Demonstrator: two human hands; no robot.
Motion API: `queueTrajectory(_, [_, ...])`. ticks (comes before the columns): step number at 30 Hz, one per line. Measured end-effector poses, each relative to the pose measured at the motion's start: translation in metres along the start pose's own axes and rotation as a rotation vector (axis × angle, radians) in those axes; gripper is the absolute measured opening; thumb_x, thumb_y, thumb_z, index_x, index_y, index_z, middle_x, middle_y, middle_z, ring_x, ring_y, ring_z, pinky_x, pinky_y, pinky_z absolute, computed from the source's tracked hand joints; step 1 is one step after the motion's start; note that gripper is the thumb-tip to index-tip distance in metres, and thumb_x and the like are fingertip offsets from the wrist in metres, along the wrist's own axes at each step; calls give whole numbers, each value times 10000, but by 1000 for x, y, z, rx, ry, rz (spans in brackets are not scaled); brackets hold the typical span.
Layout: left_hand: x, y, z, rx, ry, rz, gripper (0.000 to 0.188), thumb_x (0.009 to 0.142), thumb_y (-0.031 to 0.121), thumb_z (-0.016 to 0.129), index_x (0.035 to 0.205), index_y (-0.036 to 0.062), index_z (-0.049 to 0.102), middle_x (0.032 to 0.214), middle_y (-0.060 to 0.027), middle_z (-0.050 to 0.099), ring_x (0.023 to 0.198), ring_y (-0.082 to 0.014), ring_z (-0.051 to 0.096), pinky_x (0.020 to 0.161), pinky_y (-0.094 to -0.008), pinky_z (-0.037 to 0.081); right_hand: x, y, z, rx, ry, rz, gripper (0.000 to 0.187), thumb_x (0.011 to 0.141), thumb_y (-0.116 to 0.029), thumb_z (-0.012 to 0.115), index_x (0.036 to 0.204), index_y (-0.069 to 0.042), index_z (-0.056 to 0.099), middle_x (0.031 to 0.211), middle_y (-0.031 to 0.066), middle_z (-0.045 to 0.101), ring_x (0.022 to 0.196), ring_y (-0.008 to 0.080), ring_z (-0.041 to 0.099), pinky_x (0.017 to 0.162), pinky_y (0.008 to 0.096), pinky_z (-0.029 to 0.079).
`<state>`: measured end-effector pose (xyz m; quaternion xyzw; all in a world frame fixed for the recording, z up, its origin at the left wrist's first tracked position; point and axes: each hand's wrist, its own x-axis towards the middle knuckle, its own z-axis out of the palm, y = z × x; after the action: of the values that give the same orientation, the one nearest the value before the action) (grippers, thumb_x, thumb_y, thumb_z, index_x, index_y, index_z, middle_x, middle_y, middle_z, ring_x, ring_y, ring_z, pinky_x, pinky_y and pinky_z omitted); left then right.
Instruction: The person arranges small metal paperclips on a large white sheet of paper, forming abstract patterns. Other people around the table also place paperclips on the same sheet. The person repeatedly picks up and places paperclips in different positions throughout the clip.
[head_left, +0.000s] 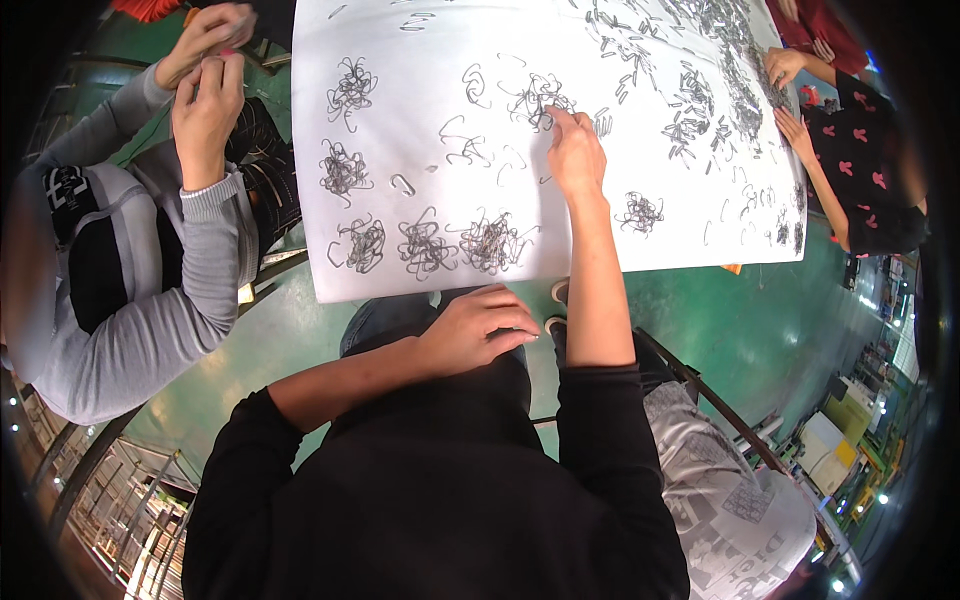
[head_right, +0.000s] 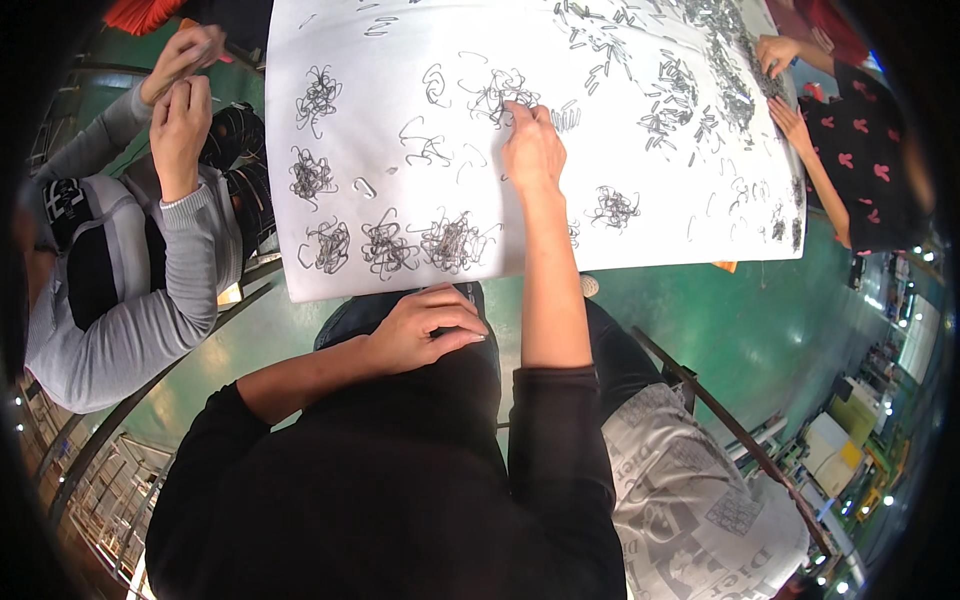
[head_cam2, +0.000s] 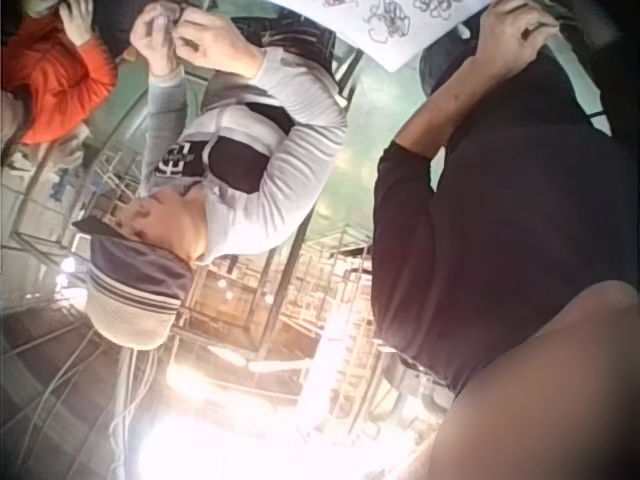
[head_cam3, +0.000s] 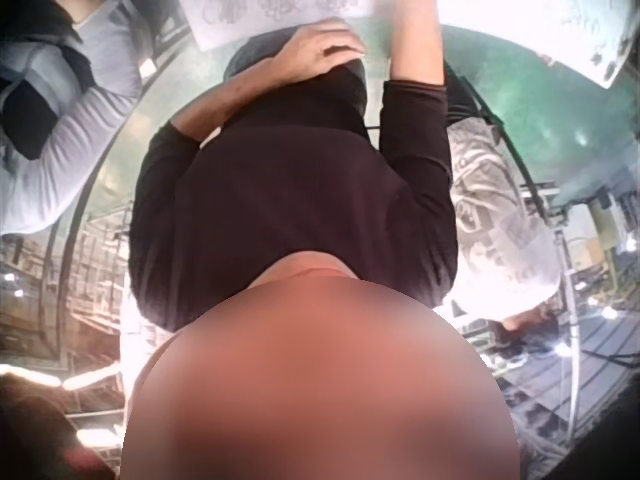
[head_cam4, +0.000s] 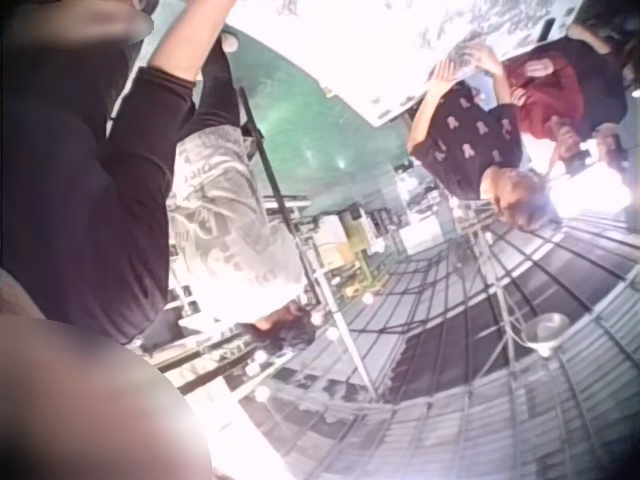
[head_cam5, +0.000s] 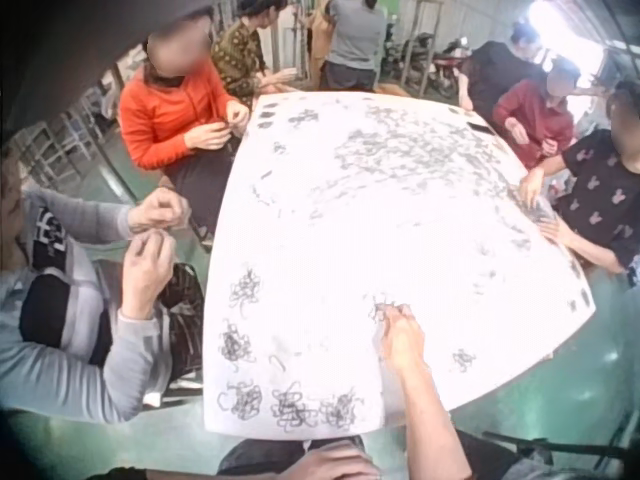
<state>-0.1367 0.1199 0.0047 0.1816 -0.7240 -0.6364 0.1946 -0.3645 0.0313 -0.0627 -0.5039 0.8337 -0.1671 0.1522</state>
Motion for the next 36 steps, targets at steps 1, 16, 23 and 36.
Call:
queueTrajectory(1, [0,0,0,3,4,-4,85,812,49,702,896,60,696,883,-44,653,826,-210,607,726,-320,504,10,0,0,-37,-53,-1,419,862,-14,498,1207,-206,638,1139,119,587,978,307,621,853,402,509])
queueTrajectory(16, [4,-4,2,-4,54,39,96,808,95,707,899,78,684,883,-39,637,831,-223,600,690,-334,514,22,-5,1,-132,-135,46,141,811,-200,696,936,-136,703,958,67,680,885,257,659,767,383,523])
queueTrajectory(23, [-3,-2,1,-6,34,36,94,812,102,705,902,85,683,894,-39,639,838,-226,600,714,-331,511,7,3,-6,-123,-169,149,142,830,-197,673,956,-145,714,964,56,704,909,244,662,790,375,518])
queueTrajectory(36, [-15,4,7,11,27,57,90,826,120,697,900,73,675,884,-50,634,821,-238,598,700,-339,500,22,-19,14,-294,-166,17,183,873,-191,591,996,-102,695,1055,93,663,947,262,652,777,377,521])
